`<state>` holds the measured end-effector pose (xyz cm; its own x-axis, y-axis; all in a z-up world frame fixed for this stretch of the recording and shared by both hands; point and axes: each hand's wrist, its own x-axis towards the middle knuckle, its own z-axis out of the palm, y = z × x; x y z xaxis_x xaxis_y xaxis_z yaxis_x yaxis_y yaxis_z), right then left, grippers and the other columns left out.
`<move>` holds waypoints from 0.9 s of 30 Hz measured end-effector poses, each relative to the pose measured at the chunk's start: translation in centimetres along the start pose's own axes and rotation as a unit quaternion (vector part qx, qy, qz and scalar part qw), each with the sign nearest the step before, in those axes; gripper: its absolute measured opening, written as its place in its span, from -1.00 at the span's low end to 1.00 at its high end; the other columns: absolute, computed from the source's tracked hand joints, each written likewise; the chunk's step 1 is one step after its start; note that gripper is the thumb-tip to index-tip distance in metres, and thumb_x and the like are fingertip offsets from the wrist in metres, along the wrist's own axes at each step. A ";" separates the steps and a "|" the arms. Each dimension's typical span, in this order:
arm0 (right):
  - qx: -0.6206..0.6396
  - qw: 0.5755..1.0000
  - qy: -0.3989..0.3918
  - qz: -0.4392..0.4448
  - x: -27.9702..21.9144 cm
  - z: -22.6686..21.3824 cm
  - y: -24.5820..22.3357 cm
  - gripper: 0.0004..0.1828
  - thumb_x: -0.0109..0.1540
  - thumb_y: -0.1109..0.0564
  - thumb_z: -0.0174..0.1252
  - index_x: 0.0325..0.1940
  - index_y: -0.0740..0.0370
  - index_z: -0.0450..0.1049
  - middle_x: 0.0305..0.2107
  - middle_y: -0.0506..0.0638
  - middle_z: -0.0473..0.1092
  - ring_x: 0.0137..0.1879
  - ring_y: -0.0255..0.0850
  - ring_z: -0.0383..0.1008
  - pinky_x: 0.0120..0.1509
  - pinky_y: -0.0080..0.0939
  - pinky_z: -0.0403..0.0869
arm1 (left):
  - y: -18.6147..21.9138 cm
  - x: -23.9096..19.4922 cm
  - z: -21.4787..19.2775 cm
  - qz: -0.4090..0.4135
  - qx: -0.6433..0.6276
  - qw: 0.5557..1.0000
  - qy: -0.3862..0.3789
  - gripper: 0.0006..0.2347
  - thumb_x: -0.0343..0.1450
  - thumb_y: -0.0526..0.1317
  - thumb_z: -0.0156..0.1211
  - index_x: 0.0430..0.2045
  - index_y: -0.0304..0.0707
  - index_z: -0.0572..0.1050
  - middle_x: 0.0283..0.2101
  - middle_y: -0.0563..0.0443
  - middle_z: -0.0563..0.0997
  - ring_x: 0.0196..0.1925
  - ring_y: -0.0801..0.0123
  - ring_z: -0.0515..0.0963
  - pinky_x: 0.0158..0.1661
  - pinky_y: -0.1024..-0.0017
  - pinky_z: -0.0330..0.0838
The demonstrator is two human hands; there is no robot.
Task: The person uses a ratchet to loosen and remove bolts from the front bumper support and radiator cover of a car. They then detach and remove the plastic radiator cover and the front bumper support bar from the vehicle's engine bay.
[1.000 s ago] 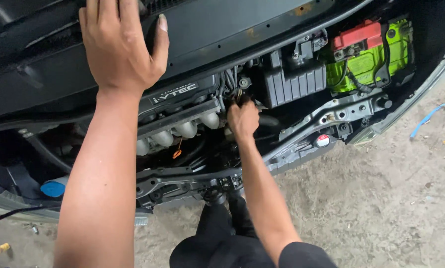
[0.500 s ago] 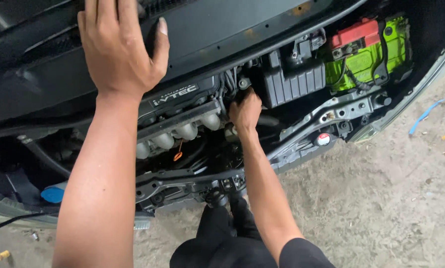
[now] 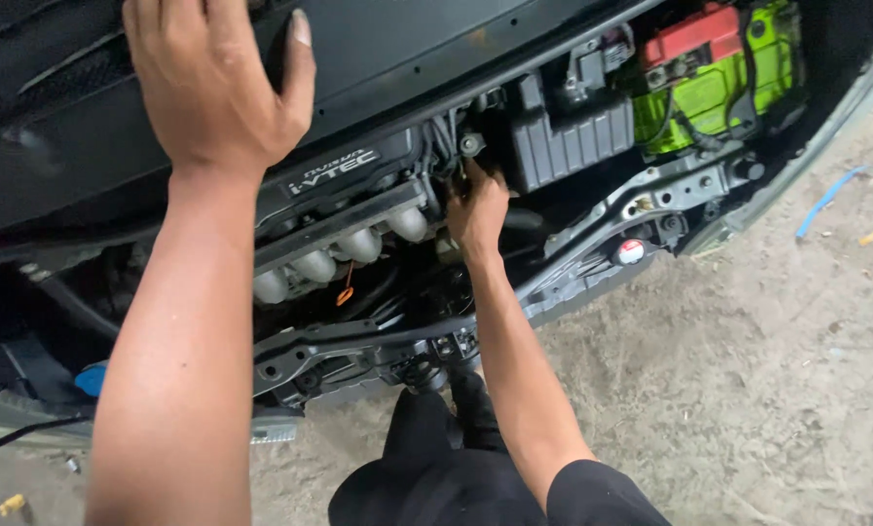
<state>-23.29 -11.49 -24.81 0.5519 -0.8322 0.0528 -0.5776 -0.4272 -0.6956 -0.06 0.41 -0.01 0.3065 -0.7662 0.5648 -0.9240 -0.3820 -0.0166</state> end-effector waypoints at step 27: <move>0.121 0.990 0.069 0.025 6.0 -5.1 -10.1 -0.67 0.16 0.18 0.20 -0.57 0.16 0.17 -0.69 -0.05 0.12 -0.38 -0.41 0.04 -0.37 -0.16 0.18 | 0.7 1.0 -0.8 -0.003 0.027 1.000 -0.003 -0.67 0.53 -0.06 0.26 -0.19 -0.44 0.40 -0.09 -0.30 0.44 -0.11 -0.17 0.43 -0.24 0.05 0.30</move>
<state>-17.24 -13.96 -13.78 0.4292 -0.8977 0.1000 -0.4317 -0.3012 -0.8502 -0.56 -0.17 1.25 0.3145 -0.7667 0.5597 -0.9083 -0.4145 -0.0573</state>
